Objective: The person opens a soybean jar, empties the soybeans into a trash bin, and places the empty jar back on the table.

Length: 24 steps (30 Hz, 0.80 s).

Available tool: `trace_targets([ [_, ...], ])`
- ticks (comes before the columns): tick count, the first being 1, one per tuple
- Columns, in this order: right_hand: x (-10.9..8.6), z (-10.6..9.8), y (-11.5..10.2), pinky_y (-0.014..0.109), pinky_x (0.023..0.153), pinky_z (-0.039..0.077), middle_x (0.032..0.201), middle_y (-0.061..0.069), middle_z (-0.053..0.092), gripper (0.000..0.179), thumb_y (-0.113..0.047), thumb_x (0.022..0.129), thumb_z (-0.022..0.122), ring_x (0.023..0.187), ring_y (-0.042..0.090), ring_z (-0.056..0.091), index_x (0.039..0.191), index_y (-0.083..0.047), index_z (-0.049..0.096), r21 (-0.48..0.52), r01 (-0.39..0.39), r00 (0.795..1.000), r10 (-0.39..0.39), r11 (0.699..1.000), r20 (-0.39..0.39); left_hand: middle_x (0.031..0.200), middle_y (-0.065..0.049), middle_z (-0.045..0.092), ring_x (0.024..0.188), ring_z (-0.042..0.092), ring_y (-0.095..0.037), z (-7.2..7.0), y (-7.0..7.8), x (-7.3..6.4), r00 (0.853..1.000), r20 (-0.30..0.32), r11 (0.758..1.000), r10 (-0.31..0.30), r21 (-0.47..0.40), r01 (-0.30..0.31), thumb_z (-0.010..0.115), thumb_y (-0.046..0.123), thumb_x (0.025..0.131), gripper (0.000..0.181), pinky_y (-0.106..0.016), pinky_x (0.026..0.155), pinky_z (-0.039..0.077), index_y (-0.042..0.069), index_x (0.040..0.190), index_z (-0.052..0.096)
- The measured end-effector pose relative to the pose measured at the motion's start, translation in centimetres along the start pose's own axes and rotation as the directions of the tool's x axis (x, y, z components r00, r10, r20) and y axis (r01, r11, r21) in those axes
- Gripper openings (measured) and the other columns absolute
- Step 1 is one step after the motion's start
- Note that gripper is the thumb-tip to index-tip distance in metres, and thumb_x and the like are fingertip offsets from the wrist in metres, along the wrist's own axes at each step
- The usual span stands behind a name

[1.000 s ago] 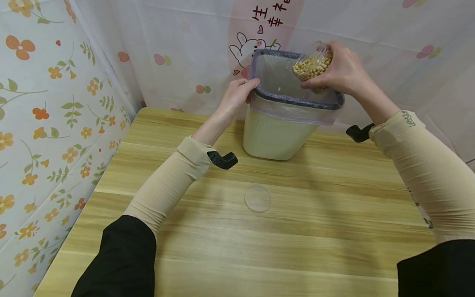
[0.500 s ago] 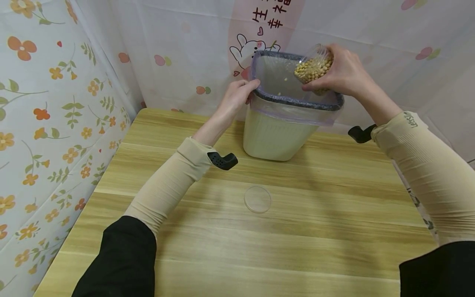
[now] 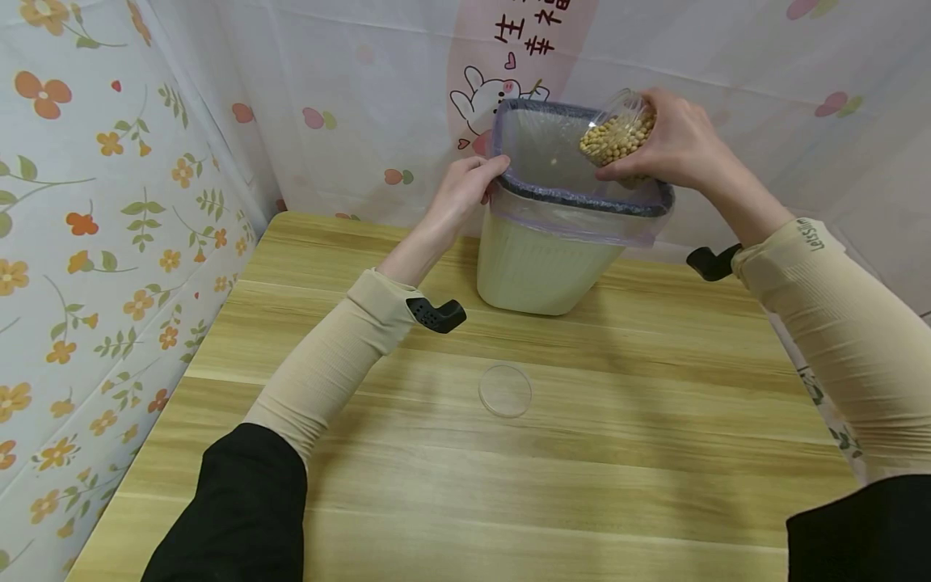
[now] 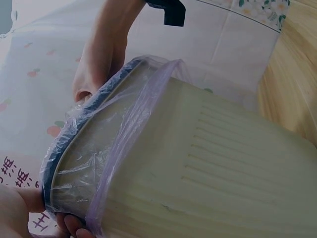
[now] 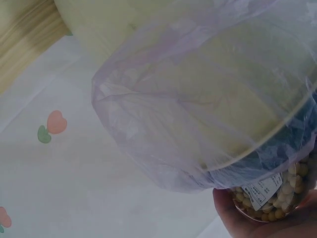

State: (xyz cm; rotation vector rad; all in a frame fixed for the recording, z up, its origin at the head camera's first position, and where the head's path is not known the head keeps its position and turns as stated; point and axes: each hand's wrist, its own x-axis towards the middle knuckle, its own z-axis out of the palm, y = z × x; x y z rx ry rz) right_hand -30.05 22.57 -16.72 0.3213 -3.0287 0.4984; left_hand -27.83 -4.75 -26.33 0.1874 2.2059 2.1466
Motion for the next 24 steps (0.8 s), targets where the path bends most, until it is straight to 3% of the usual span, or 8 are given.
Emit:
trace_targets([
  [24, -0.24, -0.27, 0.11, 0.067, 0.106, 0.041, 0.143, 0.032, 0.048, 0.108, -0.042, 0.077, 0.089, 0.127, 0.05, 0.047, 0.155, 0.003, 0.03, -0.057, -0.008, 1.0, 0.008, 0.998, 0.014, 0.077, 0.004, 0.049, 0.076, 0.047, -0.011, 0.03, -0.01, -0.11, 1.0, 0.004, 1.0, 0.006, -0.025, -0.006, 0.058, 0.029, 0.104, 0.031, -0.02, 0.073, 0.04, 0.013, 0.077, 0.055],
])
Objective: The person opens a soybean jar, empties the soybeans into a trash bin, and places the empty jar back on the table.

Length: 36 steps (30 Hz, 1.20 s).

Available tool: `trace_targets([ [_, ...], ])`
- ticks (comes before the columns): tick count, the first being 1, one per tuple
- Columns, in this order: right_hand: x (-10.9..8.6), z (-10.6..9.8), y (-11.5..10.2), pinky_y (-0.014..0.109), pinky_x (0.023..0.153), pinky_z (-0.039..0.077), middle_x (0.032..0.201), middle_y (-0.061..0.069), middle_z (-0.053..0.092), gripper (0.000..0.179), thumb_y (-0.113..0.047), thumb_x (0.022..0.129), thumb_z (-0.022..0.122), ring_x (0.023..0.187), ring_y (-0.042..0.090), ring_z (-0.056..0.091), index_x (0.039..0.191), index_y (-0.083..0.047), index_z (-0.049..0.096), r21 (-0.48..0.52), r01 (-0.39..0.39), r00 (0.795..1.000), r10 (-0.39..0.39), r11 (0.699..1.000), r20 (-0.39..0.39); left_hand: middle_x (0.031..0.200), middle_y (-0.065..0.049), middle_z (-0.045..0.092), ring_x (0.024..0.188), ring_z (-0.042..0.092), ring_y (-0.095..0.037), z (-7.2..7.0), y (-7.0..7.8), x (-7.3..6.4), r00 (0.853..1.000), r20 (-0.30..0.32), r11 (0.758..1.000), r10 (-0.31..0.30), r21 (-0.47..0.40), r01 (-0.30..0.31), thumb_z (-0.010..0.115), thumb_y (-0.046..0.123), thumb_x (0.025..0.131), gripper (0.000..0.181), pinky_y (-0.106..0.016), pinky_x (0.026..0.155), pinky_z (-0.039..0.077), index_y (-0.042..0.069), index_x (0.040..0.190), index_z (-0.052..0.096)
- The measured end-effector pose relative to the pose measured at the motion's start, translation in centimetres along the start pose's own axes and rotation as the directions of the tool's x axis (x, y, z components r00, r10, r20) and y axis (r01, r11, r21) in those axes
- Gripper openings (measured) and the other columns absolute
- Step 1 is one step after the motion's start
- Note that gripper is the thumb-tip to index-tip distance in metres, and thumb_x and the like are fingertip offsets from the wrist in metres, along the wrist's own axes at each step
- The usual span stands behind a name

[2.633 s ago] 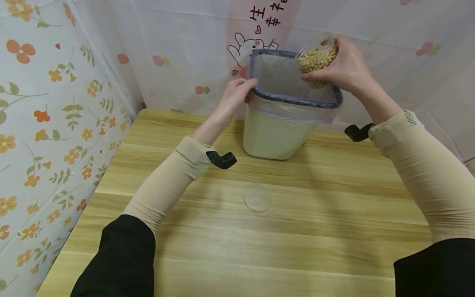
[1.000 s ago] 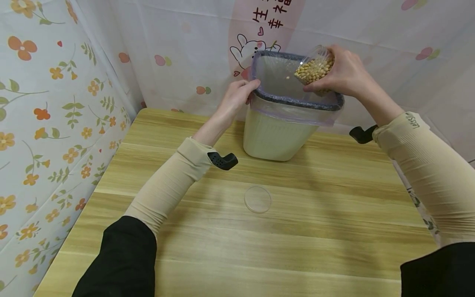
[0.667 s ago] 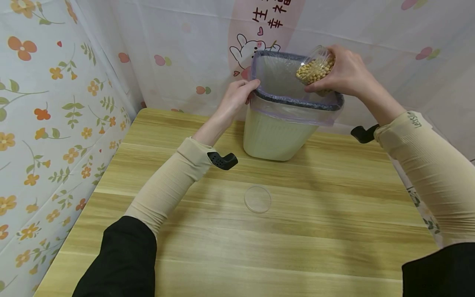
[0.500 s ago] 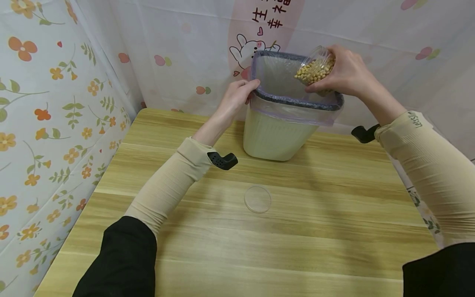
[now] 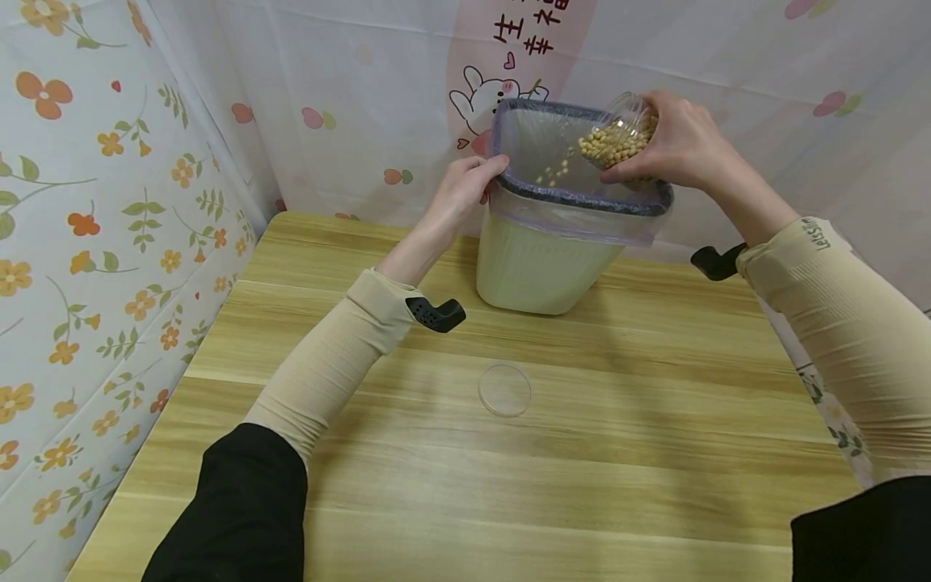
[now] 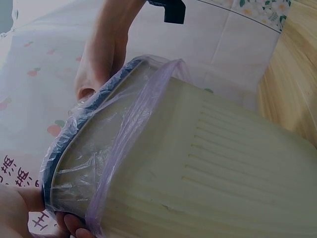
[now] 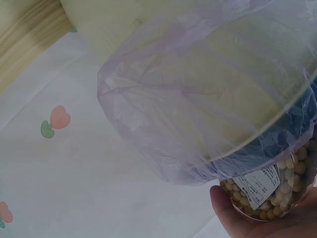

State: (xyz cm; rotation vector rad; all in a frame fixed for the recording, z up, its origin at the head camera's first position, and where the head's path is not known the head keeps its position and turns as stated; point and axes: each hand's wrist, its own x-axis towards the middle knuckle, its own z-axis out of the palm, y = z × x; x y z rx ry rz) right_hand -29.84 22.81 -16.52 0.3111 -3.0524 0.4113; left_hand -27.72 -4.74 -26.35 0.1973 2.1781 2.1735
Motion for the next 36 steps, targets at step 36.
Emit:
trace_targets([
  [36, -0.15, -0.43, 0.29, 0.069, 0.109, 0.037, 0.155, 0.031, 0.042, 0.115, -0.046, 0.077, 0.088, 0.134, 0.054, 0.043, 0.16, 0.0, 0.025, -0.055, 0.001, 0.999, 0.002, 0.998, 0.042, 0.072, 0.004, 0.046, 0.072, 0.045, -0.012, -0.01, 0.0, 0.11, 1.0, 0.001, 1.0, -0.003, -0.01, 0.003, 0.058, 0.028, 0.104, 0.036, -0.021, 0.073, 0.04, 0.013, 0.073, 0.051],
])
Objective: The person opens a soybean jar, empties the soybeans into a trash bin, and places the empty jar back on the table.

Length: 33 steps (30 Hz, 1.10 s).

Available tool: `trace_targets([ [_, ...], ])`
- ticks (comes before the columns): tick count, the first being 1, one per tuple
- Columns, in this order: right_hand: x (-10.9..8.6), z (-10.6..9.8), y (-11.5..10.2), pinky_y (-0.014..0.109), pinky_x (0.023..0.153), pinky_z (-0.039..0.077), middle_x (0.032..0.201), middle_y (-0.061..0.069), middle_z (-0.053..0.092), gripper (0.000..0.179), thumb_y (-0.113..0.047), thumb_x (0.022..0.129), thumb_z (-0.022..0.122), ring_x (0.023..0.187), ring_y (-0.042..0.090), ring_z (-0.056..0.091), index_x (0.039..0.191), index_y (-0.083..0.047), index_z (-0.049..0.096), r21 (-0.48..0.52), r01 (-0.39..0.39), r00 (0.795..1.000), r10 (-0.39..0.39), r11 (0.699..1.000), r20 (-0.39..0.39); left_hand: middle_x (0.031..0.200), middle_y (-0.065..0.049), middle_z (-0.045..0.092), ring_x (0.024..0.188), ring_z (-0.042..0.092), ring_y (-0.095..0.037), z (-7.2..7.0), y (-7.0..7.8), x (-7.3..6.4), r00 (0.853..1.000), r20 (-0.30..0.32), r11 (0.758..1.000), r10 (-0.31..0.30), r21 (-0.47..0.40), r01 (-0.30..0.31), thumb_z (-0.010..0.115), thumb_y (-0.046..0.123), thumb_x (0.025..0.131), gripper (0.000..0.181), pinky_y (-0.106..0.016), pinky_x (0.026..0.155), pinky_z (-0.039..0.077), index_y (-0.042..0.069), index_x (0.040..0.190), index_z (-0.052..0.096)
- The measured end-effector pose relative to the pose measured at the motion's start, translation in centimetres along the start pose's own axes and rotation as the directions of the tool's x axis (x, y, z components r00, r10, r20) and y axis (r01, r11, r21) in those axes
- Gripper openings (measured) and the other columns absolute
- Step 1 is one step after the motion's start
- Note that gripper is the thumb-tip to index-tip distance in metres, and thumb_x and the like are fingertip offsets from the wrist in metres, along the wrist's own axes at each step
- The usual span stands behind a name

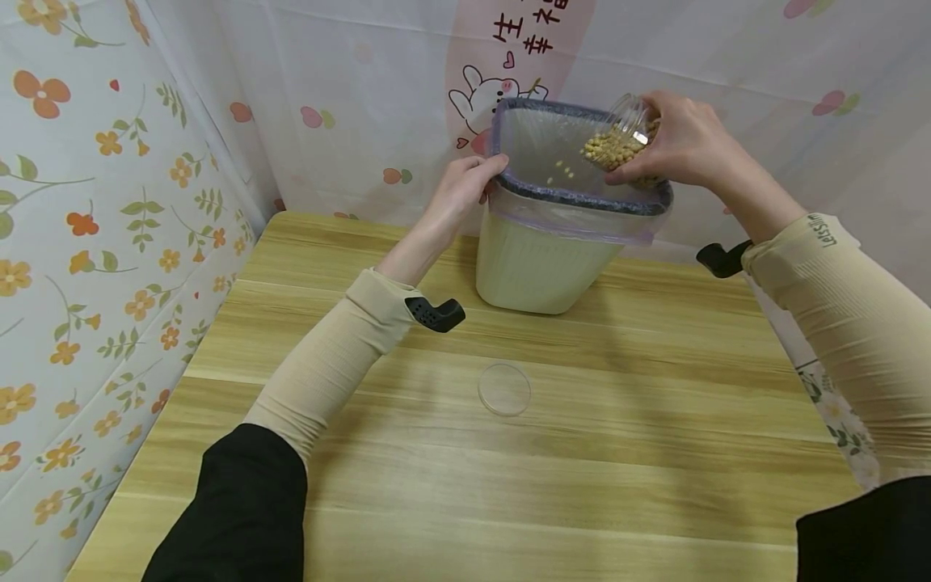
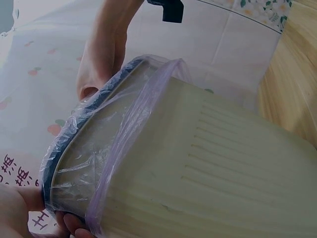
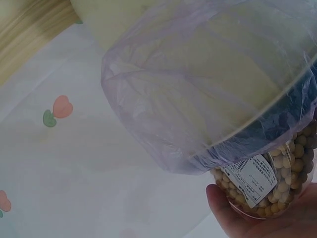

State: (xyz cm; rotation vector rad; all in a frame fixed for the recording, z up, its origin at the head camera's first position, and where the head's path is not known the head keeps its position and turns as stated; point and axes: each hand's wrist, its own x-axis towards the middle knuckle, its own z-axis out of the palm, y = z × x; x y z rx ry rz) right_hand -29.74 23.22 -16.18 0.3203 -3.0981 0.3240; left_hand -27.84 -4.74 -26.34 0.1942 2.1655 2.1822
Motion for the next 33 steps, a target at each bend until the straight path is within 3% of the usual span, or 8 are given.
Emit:
trace_targets([
  [4, 0.06, -0.07, -0.03, 0.07, 0.109, 0.037, 0.154, 0.032, 0.044, 0.116, -0.044, 0.075, 0.09, 0.133, 0.054, 0.044, 0.162, -0.005, 0.024, 0.007, 0.004, 1.0, -0.004, 1.0, -0.001, 0.073, 0.004, 0.046, 0.072, 0.045, -0.012, 0.01, 0.02, 0.0, 1.0, 0.001, 1.0, -0.003, 0.0, 0.003, 0.059, 0.029, 0.104, 0.035, -0.022, 0.075, 0.04, 0.013, 0.073, 0.051],
  [9, -0.01, -0.15, -0.13, 0.072, 0.111, 0.034, 0.161, 0.03, 0.036, 0.122, -0.045, 0.077, 0.088, 0.139, 0.056, 0.039, 0.166, -0.01, 0.012, 0.018, -0.012, 1.0, 0.011, 1.0, 0.024, 0.074, 0.004, 0.047, 0.073, 0.045, -0.012, 0.01, 0.07, -0.01, 1.0, 0.002, 1.0, -0.001, 0.009, 0.001, 0.058, 0.029, 0.104, 0.034, -0.021, 0.074, 0.04, 0.013, 0.075, 0.052],
  [17, 0.0, -0.18, -0.24, 0.07, 0.113, 0.033, 0.162, 0.028, 0.035, 0.122, -0.049, 0.077, 0.088, 0.141, 0.054, 0.038, 0.163, -0.003, 0.015, 0.013, -0.037, 0.999, 0.037, 0.999, 0.032, 0.074, 0.004, 0.047, 0.075, 0.045, -0.013, 0.07, -0.03, -0.05, 1.0, 0.003, 1.0, 0.002, 0.003, -0.002, 0.058, 0.029, 0.104, 0.034, -0.02, 0.072, 0.039, 0.013, 0.075, 0.052],
  [33, 0.01, -0.3, -0.6, 0.071, 0.114, 0.032, 0.166, 0.023, 0.032, 0.123, -0.051, 0.076, 0.088, 0.144, 0.054, 0.035, 0.162, -0.003, 0.014, 0.025, -0.056, 0.998, 0.055, 0.998, 0.043, 0.073, 0.004, 0.046, 0.075, 0.046, -0.013, -0.02, 0.05, -0.12, 1.0, 0.005, 1.0, -0.007, 0.012, 0.007, 0.058, 0.03, 0.104, 0.036, -0.023, 0.076, 0.04, 0.013, 0.074, 0.051],
])
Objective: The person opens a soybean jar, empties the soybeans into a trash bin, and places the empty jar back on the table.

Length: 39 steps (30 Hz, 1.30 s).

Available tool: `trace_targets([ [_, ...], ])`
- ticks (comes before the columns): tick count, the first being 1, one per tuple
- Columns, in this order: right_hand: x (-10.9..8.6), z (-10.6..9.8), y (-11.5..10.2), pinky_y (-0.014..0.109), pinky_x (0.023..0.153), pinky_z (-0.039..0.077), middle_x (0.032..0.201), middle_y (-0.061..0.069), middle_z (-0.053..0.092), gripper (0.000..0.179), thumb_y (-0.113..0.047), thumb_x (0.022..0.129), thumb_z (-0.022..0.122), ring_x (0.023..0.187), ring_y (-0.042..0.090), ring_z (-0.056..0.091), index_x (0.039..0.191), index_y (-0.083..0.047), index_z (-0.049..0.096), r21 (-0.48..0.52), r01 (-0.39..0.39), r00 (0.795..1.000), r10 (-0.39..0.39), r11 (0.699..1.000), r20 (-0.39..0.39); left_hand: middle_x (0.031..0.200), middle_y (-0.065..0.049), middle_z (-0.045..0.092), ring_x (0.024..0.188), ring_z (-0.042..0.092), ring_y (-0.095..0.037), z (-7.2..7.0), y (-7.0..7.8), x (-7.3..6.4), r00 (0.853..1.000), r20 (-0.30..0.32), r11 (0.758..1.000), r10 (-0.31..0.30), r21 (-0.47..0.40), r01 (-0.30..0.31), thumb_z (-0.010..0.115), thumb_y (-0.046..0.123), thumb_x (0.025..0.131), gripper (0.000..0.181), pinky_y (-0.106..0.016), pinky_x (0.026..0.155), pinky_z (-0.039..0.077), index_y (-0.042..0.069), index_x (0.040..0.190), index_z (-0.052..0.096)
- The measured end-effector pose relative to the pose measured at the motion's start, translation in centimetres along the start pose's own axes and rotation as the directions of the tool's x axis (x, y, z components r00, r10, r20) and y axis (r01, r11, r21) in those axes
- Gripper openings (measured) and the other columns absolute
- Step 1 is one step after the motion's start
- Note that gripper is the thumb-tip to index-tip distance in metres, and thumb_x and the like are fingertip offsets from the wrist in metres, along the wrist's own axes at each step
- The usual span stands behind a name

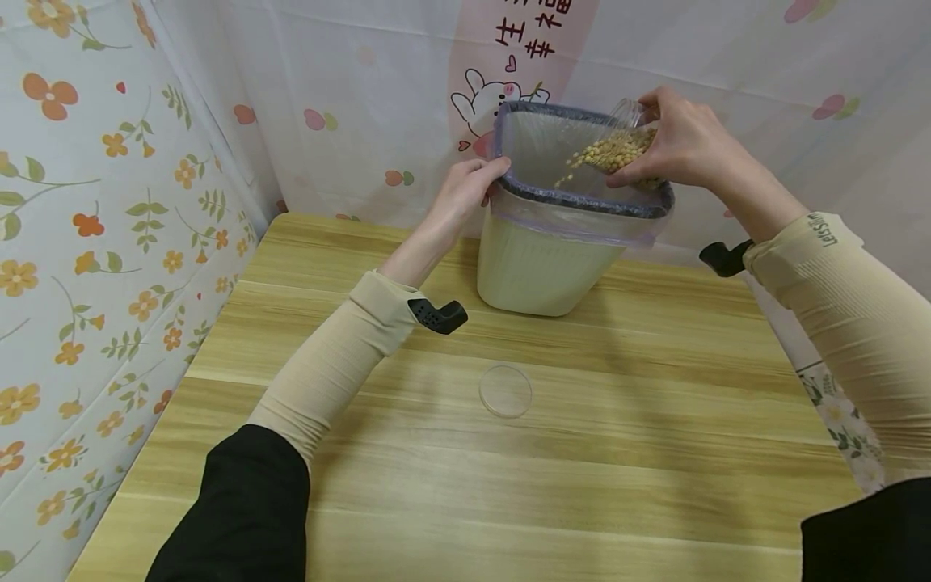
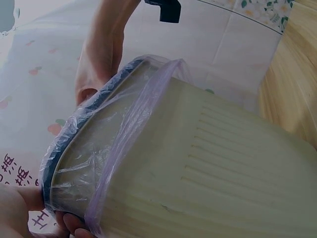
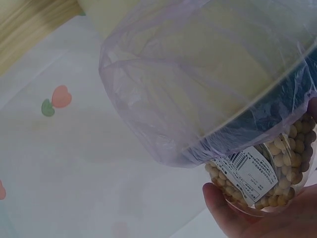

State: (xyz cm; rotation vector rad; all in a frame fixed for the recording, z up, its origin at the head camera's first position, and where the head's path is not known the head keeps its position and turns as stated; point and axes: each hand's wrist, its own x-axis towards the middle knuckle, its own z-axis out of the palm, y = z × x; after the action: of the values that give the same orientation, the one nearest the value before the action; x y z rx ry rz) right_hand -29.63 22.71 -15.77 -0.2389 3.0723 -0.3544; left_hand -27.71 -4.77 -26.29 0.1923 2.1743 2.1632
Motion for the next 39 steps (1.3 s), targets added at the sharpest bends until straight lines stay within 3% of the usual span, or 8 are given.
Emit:
trace_targets([
  [9, 0.09, -0.03, -0.13, 0.071, 0.113, 0.032, 0.164, 0.024, 0.033, 0.121, -0.05, 0.076, 0.088, 0.143, 0.054, 0.035, 0.16, 0.0, 0.018, -0.02, -0.001, 1.0, 0.001, 1.0, 0.004, 0.073, 0.004, 0.047, 0.075, 0.046, -0.013, -0.16, -0.03, -0.03, 1.0, 0.001, 1.0, 0.001, 0.008, -0.001, 0.058, 0.031, 0.104, 0.035, -0.023, 0.078, 0.04, 0.013, 0.074, 0.052],
  [39, -0.01, -0.3, -0.43, 0.067, 0.11, 0.037, 0.152, 0.036, 0.041, 0.11, -0.041, 0.081, 0.086, 0.132, 0.053, 0.045, 0.159, 0.005, 0.022, -0.115, 0.11, 0.994, -0.109, 0.987, 0.014, 0.074, 0.004, 0.047, 0.075, 0.046, -0.013, -0.17, -0.15, 0.08, 1.0, 0.007, 1.0, -0.003, -0.003, 0.003, 0.059, 0.031, 0.104, 0.034, -0.02, 0.074, 0.038, 0.014, 0.075, 0.053],
])
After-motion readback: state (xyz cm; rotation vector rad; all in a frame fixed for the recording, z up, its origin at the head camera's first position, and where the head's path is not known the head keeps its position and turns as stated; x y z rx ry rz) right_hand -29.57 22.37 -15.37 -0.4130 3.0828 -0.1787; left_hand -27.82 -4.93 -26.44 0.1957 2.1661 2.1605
